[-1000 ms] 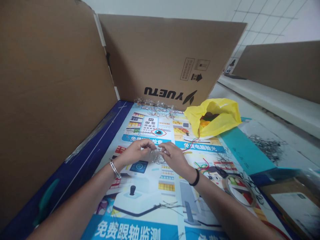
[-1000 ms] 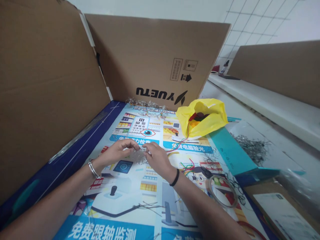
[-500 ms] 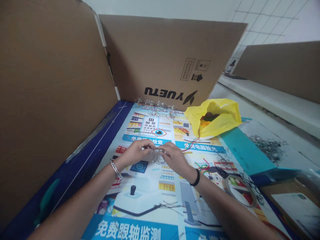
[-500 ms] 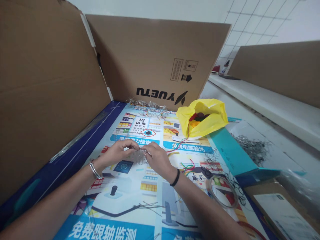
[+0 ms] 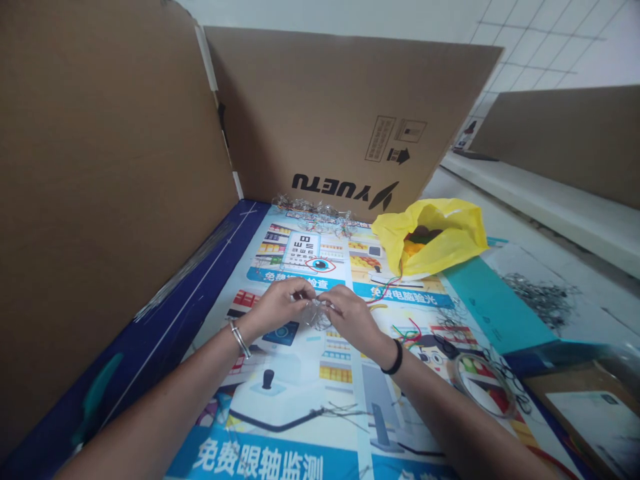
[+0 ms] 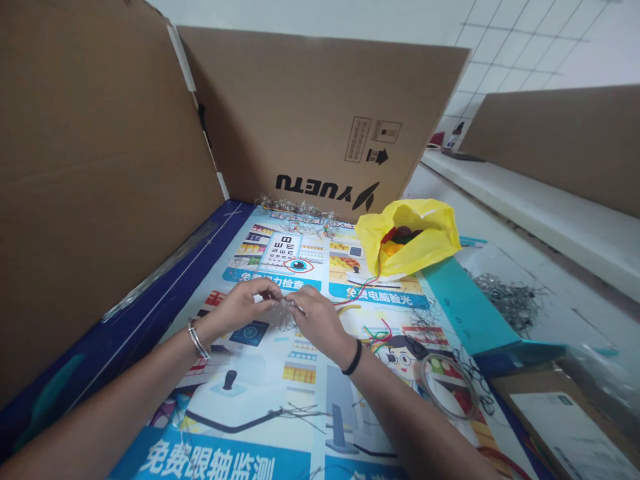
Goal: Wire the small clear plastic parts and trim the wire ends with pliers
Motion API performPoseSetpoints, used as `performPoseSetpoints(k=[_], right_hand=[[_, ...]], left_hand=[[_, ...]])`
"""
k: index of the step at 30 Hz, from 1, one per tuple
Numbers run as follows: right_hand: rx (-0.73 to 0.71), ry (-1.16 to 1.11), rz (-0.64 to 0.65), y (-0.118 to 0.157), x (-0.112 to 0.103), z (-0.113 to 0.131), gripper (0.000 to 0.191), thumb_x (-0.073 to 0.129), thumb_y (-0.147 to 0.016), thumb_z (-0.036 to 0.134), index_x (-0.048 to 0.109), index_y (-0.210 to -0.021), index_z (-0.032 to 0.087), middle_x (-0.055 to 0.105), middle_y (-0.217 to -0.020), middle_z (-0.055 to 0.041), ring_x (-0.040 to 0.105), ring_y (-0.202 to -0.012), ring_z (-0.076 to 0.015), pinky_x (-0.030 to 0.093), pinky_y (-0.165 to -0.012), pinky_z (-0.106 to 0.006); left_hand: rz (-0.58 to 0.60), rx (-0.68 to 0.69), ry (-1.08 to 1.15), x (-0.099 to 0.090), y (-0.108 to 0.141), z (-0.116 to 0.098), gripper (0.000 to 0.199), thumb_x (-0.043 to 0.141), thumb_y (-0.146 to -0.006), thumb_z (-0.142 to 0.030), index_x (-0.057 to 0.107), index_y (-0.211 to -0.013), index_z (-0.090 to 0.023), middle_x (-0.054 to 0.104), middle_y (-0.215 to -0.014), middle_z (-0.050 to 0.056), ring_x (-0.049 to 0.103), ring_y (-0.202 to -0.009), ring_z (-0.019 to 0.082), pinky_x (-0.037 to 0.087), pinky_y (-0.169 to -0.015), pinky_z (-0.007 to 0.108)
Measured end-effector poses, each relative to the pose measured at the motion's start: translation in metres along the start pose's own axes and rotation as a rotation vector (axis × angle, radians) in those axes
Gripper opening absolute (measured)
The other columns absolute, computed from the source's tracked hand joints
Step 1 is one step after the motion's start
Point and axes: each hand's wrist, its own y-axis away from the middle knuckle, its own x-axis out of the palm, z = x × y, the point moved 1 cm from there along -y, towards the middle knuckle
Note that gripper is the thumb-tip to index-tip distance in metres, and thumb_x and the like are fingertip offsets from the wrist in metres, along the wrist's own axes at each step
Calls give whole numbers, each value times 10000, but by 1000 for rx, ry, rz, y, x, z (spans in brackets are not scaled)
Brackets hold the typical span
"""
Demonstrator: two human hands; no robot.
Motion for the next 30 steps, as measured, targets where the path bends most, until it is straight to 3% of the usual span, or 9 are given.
performPoseSetpoints(k=[11,20,30], right_hand=[[4,-19,-2,0,0,-1,164,531,-775,97,614,-845,219,582,-829,-29,552,-816,-150,452,-728,-277],[-39,4,-54,0,-4,4,141,521,-794,123,614,-834,221,583,-811,-35,551,-791,-151,455,-708,-273],[-149,75,-114,3,-3,3,129,483,-842,185,606,-877,200,588,-844,-60,544,-838,-159,465,-733,-289]], left_hand=[[-17,59,-146,-3,-1,-5,118,516,-671,-48,526,-643,-162,533,-697,-14,486,-677,113,396,-629,230],[62,75,-130,-3,-1,-2,150,514,-717,-84,631,-713,-177,602,-747,10,539,-751,140,415,-711,264],[62,76,-117,-4,0,-7,143,516,-694,-61,609,-710,-168,582,-741,5,533,-738,129,418,-706,251]])
